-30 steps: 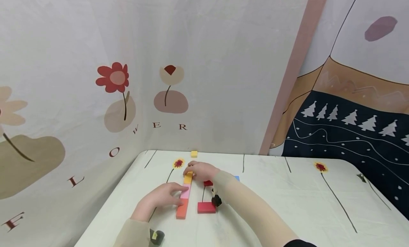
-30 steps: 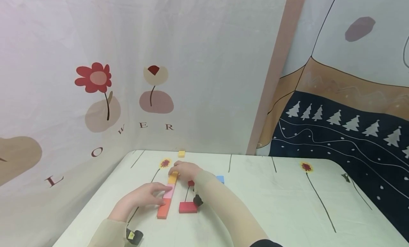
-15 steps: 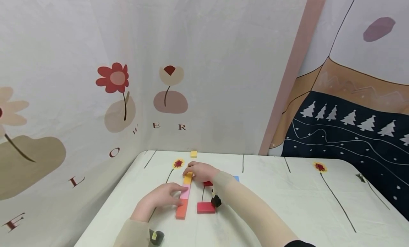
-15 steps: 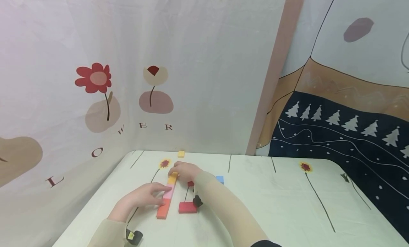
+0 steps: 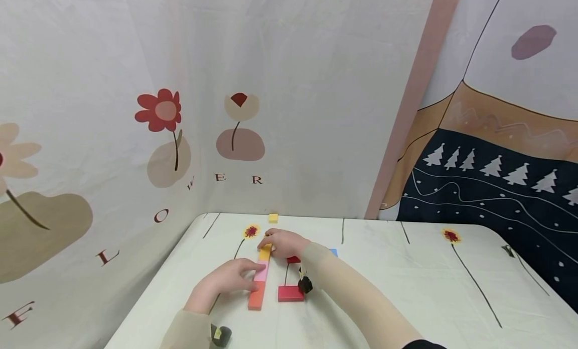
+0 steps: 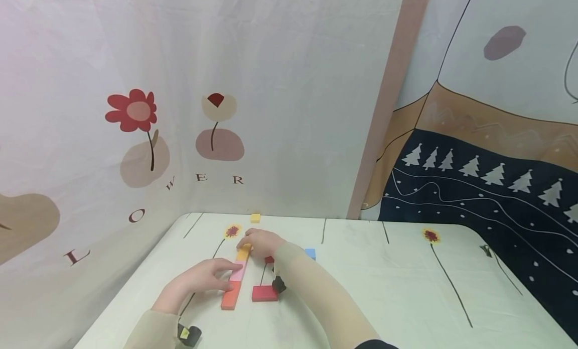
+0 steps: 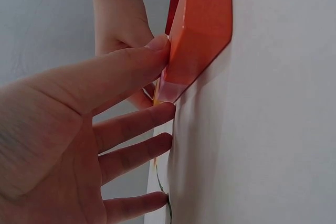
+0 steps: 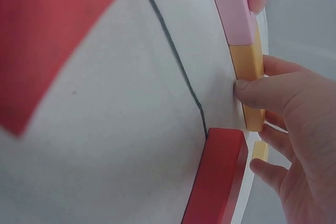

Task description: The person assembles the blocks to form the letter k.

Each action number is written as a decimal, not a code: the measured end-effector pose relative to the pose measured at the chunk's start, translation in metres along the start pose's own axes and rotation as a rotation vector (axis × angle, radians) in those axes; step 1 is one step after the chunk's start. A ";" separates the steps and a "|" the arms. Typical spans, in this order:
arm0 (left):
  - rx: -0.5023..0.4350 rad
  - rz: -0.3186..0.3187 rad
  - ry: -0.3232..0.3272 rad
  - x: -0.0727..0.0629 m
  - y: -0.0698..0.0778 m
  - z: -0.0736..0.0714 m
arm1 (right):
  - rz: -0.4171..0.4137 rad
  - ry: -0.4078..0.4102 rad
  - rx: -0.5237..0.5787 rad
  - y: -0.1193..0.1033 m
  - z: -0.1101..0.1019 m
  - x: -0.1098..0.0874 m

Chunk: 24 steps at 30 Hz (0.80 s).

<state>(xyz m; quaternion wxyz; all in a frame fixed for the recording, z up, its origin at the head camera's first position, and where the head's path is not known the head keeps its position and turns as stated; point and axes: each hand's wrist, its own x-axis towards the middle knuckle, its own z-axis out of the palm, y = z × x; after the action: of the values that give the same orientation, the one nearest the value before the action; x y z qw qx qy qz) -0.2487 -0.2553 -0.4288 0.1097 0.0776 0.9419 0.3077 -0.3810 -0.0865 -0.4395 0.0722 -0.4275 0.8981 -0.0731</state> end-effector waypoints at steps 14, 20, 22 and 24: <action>-0.005 -0.011 0.003 0.003 -0.001 0.001 | 0.041 -0.008 0.017 -0.002 -0.002 -0.002; -0.006 -0.007 0.005 0.004 -0.001 0.001 | 0.059 -0.020 0.020 -0.001 -0.004 0.000; -0.005 -0.008 0.004 0.003 -0.001 0.001 | 0.059 -0.015 0.010 0.000 -0.006 0.000; -0.001 -0.007 0.005 0.003 -0.001 0.000 | 0.061 -0.011 0.012 0.001 -0.009 -0.001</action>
<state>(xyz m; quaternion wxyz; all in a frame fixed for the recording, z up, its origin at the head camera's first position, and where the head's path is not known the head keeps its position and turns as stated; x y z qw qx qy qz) -0.2511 -0.2551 -0.4298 0.1083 0.0732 0.9423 0.3081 -0.3828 -0.0849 -0.4307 0.0815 -0.4000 0.9099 -0.0738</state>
